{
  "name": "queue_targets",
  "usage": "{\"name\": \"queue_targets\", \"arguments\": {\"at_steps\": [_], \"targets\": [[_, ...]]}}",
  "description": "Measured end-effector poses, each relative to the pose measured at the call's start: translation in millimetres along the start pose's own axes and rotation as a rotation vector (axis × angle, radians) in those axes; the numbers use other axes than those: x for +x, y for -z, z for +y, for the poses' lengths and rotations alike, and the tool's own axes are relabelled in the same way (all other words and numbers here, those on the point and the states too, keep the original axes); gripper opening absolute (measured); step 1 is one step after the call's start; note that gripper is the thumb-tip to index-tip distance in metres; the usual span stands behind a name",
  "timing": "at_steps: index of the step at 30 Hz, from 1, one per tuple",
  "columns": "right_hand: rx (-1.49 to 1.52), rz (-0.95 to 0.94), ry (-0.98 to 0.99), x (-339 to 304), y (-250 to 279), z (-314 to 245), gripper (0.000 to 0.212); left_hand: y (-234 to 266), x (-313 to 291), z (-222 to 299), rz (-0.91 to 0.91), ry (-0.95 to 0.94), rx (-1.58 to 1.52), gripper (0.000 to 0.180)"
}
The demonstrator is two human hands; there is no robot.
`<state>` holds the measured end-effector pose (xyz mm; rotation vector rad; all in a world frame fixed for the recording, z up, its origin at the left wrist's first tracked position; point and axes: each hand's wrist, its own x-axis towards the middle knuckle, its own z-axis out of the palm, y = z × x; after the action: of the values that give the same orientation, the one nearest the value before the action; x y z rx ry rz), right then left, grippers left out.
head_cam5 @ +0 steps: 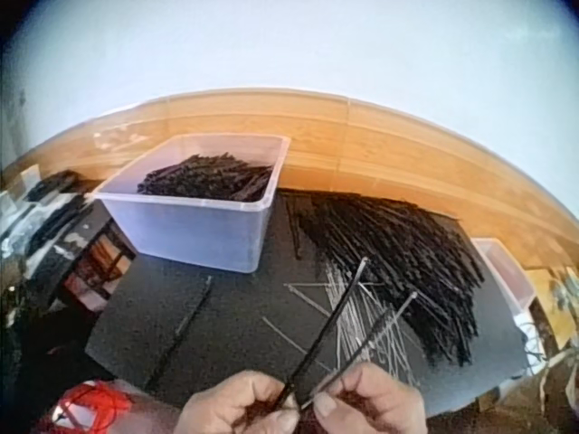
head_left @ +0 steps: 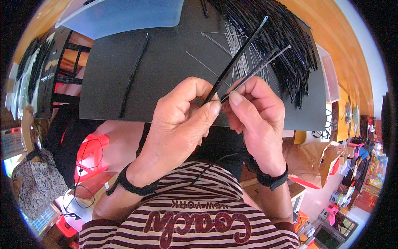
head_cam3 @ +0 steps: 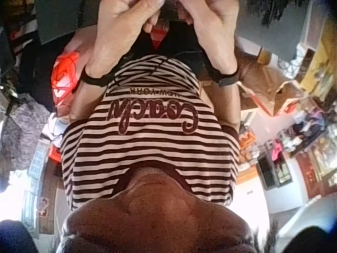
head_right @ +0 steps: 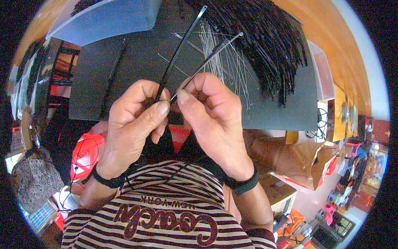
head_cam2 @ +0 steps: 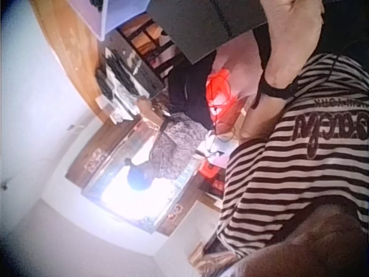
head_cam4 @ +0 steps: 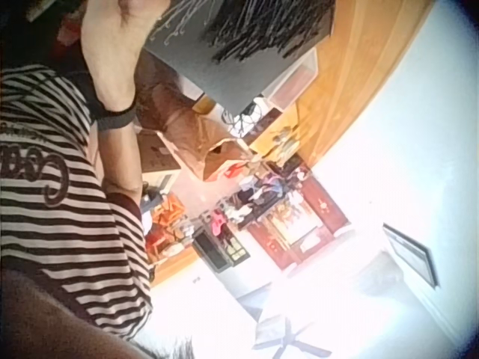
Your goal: The recorder is sorting and grouping cable ties at a table.
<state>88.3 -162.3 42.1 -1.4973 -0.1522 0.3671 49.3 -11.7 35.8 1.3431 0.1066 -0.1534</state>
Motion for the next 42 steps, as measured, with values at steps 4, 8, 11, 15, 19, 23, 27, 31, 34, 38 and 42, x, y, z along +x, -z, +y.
{"name": "queue_targets", "arguments": {"at_steps": [4, 8, 11, 15, 19, 23, 27, 31, 34, 38, 42], "targets": [[0.014, -0.021, 0.030, -1, 1, 4, 0.011, -1, -1, -1, 0.028, -0.008, -0.005, 0.007], [0.023, -0.025, 0.021, -3, 1, 5, 0.011, -3, -2, -3, 0.028, -0.028, -0.006, 0.006], [0.016, -0.004, 0.035, -3, -1, 5, 0.011, -5, -4, -5, 0.031, -0.050, -0.038, 0.005], [-0.042, 0.036, -0.026, -4, -2, 3, 0.010, -5, -5, -8, 0.024, -0.073, 0.015, 0.004], [-0.047, 0.020, -0.011, -5, 1, 6, 0.009, -7, -5, -9, 0.036, -0.052, 0.005, 0.003], [-0.045, 0.025, 0.014, -6, -1, 7, 0.009, -6, -6, -5, 0.031, -0.034, 0.052, 0.003], [-0.034, 0.019, 0.041, -8, -3, 7, 0.008, -10, -7, 2, 0.046, 0.015, -0.021, 0.005], [0.009, -0.018, 0.021, -8, -2, 7, 0.013, -7, -9, 3, 0.029, 0.051, 0.003, 0.007], [0.018, -0.023, 0.041, -7, -4, 8, 0.017, -5, -10, 2, 0.034, 0.072, 0.000, 0.008], [-0.069, -0.017, 0.112, -7, -5, 10, 0.018, -5, -13, 3, 0.044, 0.078, -0.005, 0.009], [-0.075, -0.028, 0.136, -8, -5, 10, 0.017, -4, -13, 4, 0.052, 0.092, 0.025, 0.009]]}}
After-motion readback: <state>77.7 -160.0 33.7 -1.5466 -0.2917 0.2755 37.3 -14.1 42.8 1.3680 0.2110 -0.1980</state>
